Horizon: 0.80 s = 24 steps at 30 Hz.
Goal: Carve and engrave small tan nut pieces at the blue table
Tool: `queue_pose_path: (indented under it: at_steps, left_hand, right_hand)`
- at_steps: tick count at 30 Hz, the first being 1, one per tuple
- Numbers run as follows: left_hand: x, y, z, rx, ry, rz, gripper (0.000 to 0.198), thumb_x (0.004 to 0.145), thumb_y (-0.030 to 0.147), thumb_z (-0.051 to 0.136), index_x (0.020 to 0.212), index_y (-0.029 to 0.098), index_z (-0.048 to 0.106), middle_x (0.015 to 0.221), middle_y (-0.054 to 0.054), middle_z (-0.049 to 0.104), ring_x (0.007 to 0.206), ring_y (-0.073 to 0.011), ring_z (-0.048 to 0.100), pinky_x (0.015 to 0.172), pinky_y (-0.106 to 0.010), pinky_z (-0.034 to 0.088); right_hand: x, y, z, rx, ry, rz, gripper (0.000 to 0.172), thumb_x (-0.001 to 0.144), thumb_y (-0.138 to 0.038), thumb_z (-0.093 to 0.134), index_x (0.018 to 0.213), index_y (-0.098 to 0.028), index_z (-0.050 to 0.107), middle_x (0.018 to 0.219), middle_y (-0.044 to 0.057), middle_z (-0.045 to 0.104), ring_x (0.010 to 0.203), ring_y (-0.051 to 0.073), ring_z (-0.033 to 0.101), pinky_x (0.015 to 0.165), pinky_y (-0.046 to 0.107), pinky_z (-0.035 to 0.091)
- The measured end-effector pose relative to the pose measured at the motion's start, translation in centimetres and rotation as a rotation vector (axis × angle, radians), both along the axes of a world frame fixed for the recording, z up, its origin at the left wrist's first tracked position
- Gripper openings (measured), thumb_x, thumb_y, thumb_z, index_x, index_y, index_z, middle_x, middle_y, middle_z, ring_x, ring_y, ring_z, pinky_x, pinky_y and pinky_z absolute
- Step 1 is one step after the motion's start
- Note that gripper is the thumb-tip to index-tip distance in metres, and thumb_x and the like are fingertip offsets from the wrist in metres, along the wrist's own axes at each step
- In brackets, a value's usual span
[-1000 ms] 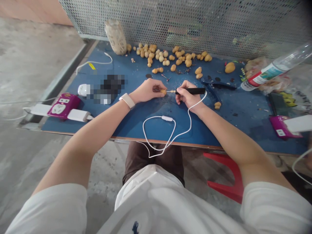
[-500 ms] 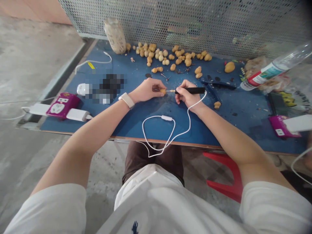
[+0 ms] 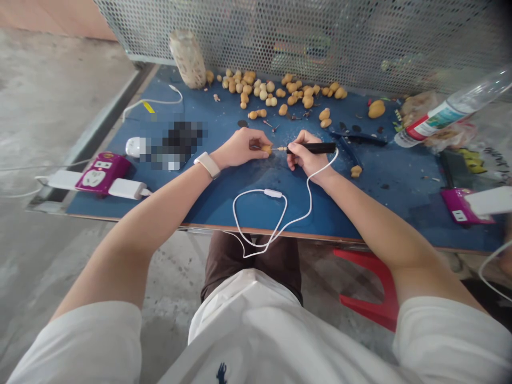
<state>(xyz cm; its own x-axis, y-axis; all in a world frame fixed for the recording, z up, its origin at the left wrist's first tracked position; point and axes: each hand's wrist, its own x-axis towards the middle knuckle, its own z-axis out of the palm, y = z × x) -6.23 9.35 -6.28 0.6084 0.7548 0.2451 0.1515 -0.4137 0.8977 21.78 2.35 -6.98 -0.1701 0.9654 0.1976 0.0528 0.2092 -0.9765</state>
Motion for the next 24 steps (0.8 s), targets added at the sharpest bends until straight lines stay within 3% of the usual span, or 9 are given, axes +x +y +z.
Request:
queue_pose_path:
  at_steps: [8, 16, 24]
  left_hand:
    - [-0.19, 0.41, -0.61, 0.020, -0.008, -0.041, 0.041, 0.092, 0.036, 0.115, 0.118, 0.015, 0.093, 0.119, -0.013, 0.095, 0.117, -0.0273, 0.092, 0.119, -0.050, 0.076]
    - [-0.16, 0.40, -0.59, 0.001, -0.024, -0.031, 0.042, 0.089, 0.036, 0.117, 0.115, 0.014, 0.092, 0.118, -0.014, 0.095, 0.115, -0.0273, 0.092, 0.118, -0.050, 0.077]
    - [-0.16, 0.30, -0.55, 0.005, -0.036, -0.036, 0.044, 0.089, 0.039, 0.118, 0.115, 0.014, 0.092, 0.116, -0.013, 0.095, 0.113, -0.0259, 0.092, 0.116, -0.048, 0.077]
  right_hand:
    - [0.16, -0.05, -0.16, 0.001, 0.043, -0.012, 0.079, 0.089, -0.089, 0.106, 0.097, -0.034, 0.050, 0.071, -0.007, 0.068, 0.058, 0.017, 0.066, 0.052, 0.032, 0.061]
    - [0.36, 0.14, -0.50, 0.005, 0.043, -0.002, 0.083, 0.087, -0.095, 0.106, 0.095, -0.033, 0.051, 0.072, -0.006, 0.070, 0.058, 0.018, 0.069, 0.054, 0.033, 0.061]
    - [0.35, 0.03, -0.42, -0.019, 0.051, -0.009, 0.078, 0.090, -0.089, 0.106, 0.099, -0.034, 0.051, 0.074, -0.007, 0.069, 0.061, 0.018, 0.070, 0.056, 0.033, 0.063]
